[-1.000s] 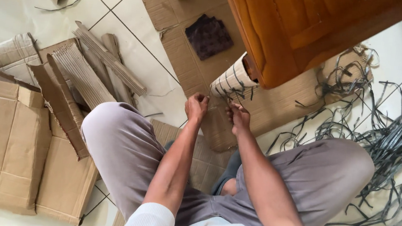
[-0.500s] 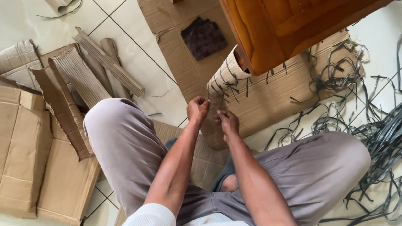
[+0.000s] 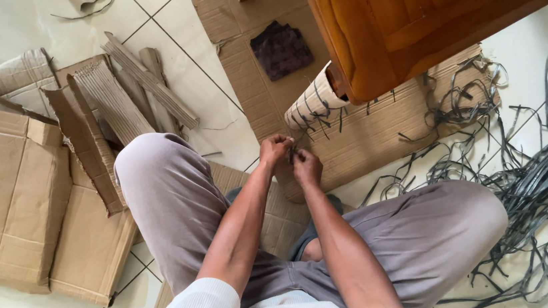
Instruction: Packaging a wooden chair using cardboard sheets and plastic strapping.
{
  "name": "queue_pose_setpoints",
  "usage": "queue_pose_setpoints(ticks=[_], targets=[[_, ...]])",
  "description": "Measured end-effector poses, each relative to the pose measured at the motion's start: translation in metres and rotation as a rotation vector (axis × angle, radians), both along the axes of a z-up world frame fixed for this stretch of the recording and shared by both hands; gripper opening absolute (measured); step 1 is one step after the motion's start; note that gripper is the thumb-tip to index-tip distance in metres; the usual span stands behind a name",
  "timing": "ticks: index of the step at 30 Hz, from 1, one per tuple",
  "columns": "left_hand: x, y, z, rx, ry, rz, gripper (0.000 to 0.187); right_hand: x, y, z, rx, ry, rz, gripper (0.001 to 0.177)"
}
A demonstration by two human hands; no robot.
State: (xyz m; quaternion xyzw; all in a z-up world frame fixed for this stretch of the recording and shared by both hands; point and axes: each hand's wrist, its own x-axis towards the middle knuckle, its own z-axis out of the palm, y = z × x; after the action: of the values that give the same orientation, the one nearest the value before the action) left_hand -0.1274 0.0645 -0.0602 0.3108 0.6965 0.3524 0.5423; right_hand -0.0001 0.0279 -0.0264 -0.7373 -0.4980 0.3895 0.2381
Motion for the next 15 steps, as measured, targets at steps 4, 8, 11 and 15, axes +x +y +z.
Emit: queue_pose_setpoints(ticks=[4, 8, 11, 15], targets=[[0.003, 0.0, 0.012, -0.068, -0.221, 0.054, 0.022, -0.004, 0.003, 0.008, -0.009, 0.028, 0.039, 0.02], [0.004, 0.002, 0.018, -0.103, -0.268, 0.052, 0.018, -0.003, 0.006, 0.006, -0.016, 0.138, 0.072, 0.021], [0.001, 0.002, 0.032, -0.119, -0.179, 0.026, 0.019, -0.006, 0.006, 0.018, -0.082, 0.204, 0.047, 0.022], [0.0, 0.002, 0.034, -0.121, 0.116, -0.031, 0.023, -0.002, 0.003, -0.005, 0.103, -0.046, 0.149, 0.015]])
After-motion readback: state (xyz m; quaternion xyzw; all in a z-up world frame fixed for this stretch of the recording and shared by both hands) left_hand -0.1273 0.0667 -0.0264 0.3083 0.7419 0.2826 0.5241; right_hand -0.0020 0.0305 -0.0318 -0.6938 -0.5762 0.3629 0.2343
